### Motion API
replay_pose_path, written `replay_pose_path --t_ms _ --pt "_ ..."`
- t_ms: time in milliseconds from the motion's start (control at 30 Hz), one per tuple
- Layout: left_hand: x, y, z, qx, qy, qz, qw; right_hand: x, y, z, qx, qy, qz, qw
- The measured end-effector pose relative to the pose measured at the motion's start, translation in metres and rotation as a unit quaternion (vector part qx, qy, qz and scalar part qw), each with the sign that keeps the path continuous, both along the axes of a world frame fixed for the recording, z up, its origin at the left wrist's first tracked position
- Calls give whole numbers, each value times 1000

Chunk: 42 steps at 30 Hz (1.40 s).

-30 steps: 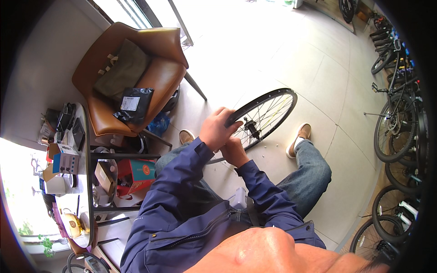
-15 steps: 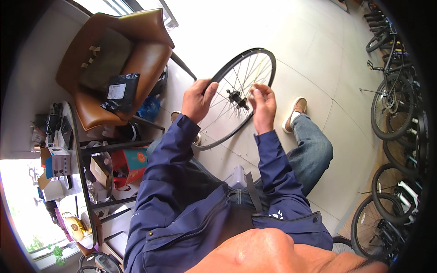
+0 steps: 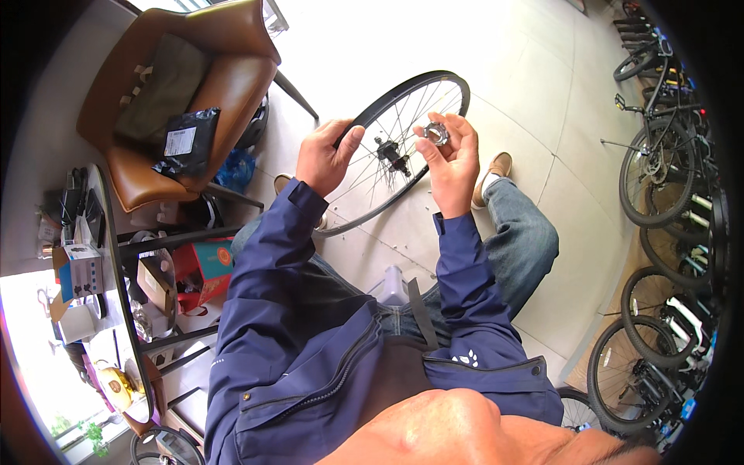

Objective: The person holds a bicycle wheel and repeatedly inserts and removes a small metal part near the hub. They rotate the wheel to access different sections and continue the same insertion and removal motions.

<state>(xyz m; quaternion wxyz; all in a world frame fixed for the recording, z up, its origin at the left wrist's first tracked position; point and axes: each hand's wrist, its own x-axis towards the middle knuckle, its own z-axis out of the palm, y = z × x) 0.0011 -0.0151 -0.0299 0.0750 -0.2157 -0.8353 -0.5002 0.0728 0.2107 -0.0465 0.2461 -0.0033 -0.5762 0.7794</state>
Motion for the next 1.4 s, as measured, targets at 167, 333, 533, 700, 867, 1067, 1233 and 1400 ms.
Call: replay_pose_path --t_ms 167,333,533,700,867,1067,1233,1400 --pt "9 0 10 -32 12 -10 999 7 -14 12 105 60 -49 991" --pt "18 3 16 -21 8 -10 1000 14 -7 22 -50 -43 74 995" --pt "18 3 16 -17 14 -18 1000 19 -7 43 -138 -49 138 979" --pt "17 3 12 -3 -8 -13 1000 32 -9 63 17 -27 57 998" --pt "15 4 11 -5 -1 -10 1000 41 -12 72 136 0 -11 991" --pt "14 2 11 -23 4 -15 1000 40 -14 74 149 11 -24 989" --pt "14 1 9 -18 15 -18 1000 42 -15 75 148 21 -32 988" --pt "14 0 9 -19 9 -17 1000 40 -16 72 154 34 -31 987"
